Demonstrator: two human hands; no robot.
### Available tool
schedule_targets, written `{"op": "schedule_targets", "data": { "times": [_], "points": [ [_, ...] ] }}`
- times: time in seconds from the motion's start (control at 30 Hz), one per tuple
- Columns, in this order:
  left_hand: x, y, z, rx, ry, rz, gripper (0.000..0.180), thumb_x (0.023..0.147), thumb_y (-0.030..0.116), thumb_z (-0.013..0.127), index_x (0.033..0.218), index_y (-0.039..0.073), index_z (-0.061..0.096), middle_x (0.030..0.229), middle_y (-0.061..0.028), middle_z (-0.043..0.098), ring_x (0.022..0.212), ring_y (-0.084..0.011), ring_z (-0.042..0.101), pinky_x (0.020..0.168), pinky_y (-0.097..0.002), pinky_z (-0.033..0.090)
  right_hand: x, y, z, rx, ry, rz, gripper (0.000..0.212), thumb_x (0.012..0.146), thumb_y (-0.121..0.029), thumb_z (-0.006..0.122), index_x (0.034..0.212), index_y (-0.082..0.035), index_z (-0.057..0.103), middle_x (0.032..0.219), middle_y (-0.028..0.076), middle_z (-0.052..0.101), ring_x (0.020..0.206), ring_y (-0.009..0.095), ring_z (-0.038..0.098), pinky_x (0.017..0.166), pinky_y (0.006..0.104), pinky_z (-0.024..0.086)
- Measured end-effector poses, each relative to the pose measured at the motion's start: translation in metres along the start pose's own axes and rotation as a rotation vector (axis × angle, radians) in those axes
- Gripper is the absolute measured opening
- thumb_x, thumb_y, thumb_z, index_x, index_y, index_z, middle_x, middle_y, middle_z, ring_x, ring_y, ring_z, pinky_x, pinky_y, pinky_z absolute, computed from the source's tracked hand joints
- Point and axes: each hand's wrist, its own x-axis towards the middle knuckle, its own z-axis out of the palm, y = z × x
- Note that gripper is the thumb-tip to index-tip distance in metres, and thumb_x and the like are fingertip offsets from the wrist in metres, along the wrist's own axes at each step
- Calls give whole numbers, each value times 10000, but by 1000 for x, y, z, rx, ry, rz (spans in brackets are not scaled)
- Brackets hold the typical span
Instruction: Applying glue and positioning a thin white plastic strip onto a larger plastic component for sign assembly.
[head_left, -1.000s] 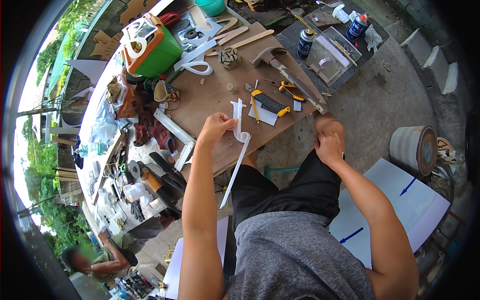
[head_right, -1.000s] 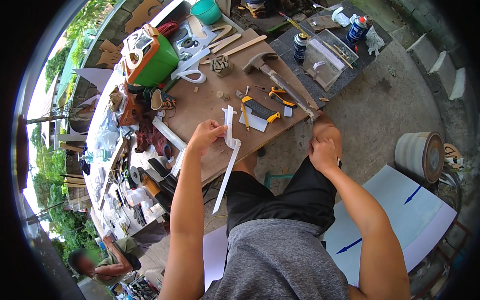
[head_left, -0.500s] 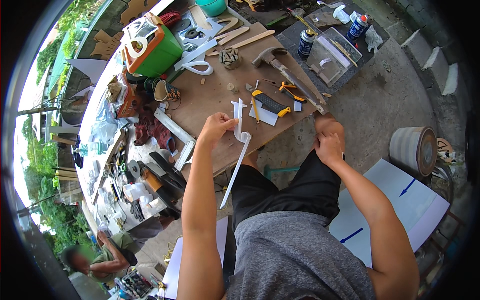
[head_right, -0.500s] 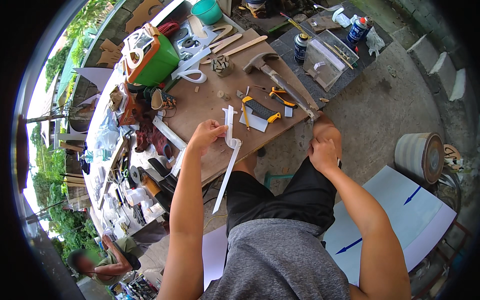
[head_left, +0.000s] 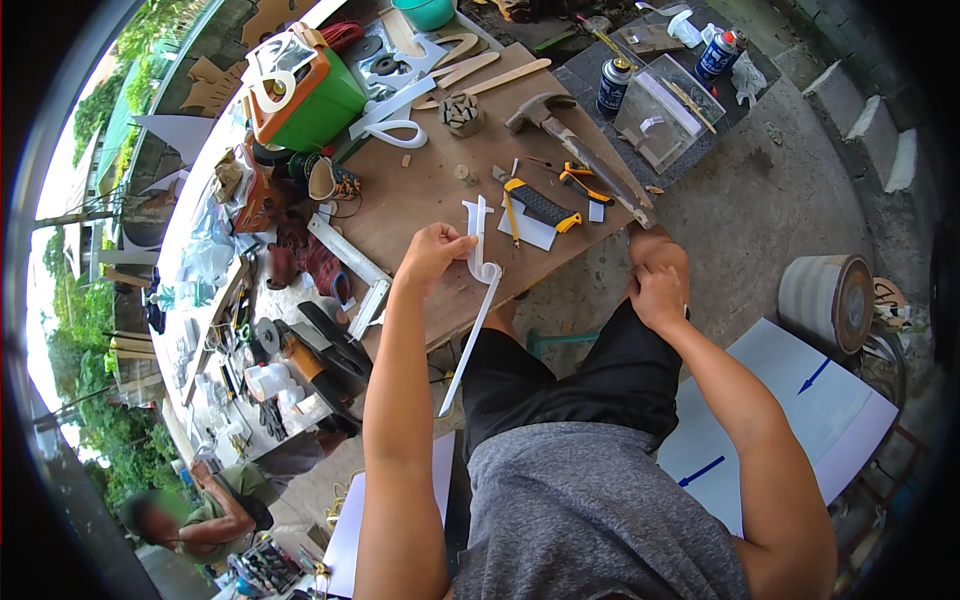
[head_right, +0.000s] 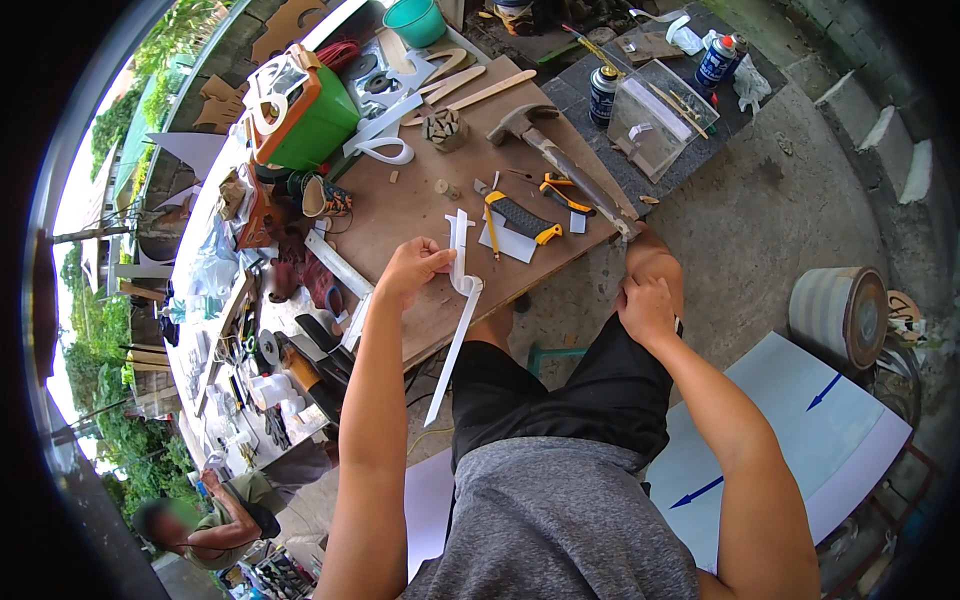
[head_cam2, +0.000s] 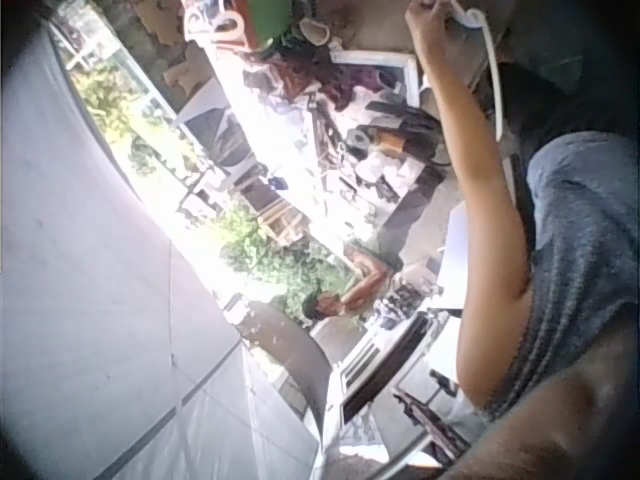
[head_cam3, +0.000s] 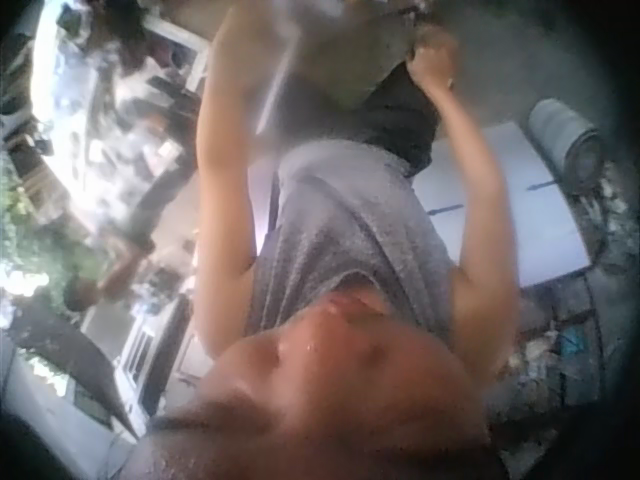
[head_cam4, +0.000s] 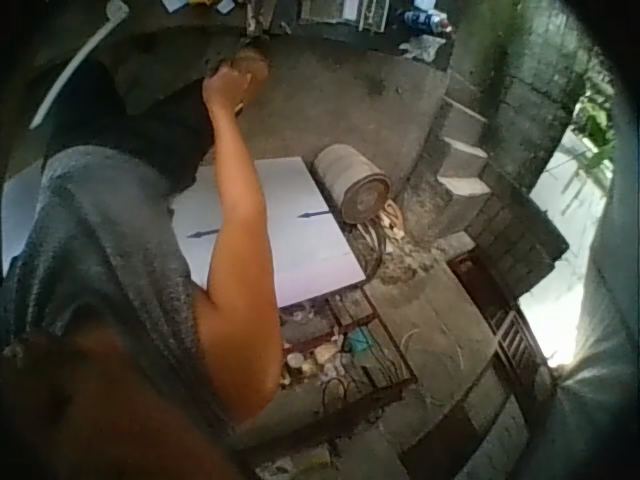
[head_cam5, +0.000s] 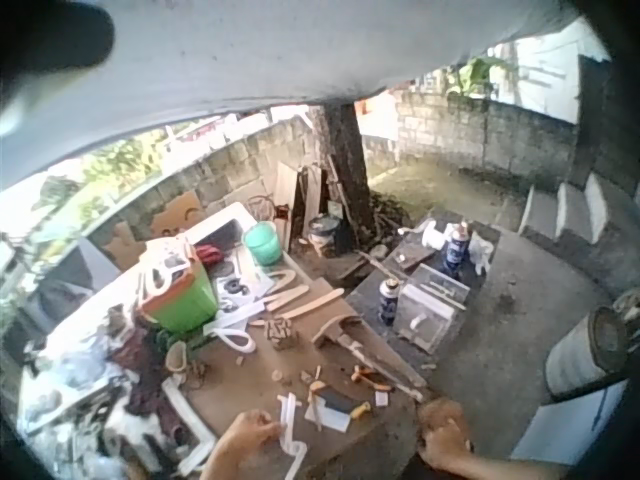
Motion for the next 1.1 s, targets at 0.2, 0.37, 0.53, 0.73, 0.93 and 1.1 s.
{"op": "schedule_targets", "data": {
  "times": [0.2, 0.37, 0.53, 0.73, 0.93, 1.1],
  "points": [
    [1, -2, -1, -4, 1, 9, 328, 875, 213, 880, 999, 52, 621, 895, -24, 694, 815, -134, 722, 635, -219, 422, 0, 0, -1, 12, -1, 10, 103, 827, -116, 692, 869, -40, 746, 864, 148, 706, 903, 333, 687, 811, 458, 467],
    [2, -2, 0, -5, 0, 6, 322, 877, 210, 877, 992, 59, 617, 890, -20, 691, 818, -135, 723, 633, -223, 417, 0, 1, 0, 5, -10, 19, 110, 828, -116, 691, 882, -41, 751, 876, 146, 709, 910, 332, 688, 816, 455, 469],
    [2, -2, -1, -6, -5, 1, 310, 880, 207, 872, 975, 75, 608, 884, -11, 690, 823, -138, 725, 644, -232, 413, 0, -1, 0, 6, -3, 17, 110, 831, -117, 691, 885, -43, 751, 879, 143, 712, 913, 330, 689, 817, 455, 470],
    [-6, 8, 5, -25, 33, -3, 258, 875, 141, 857, 940, 13, 643, 876, -54, 687, 816, -169, 692, 775, -297, 543, -1, 1, 0, -8, -8, 20, 109, 831, -117, 689, 883, -45, 752, 876, 139, 715, 915, 328, 690, 818, 455, 470],
    [-2, 1, 1, -8, -5, -2, 317, 880, 206, 875, 995, 60, 619, 902, -18, 688, 824, -137, 720, 654, -230, 428, -1, 1, 0, 12, -17, 18, 105, 828, -117, 690, 875, -42, 748, 868, 138, 715, 914, 326, 690, 817, 452, 470],
    [3, -3, 0, -5, -8, 5, 314, 880, 204, 876, 993, 64, 618, 908, -22, 696, 834, -136, 721, 652, -231, 428, -1, -1, -2, 5, -12, 26, 102, 825, -108, 689, 874, -39, 746, 867, 137, 715, 916, 323, 690, 819, 449, 470]
  ]
}}
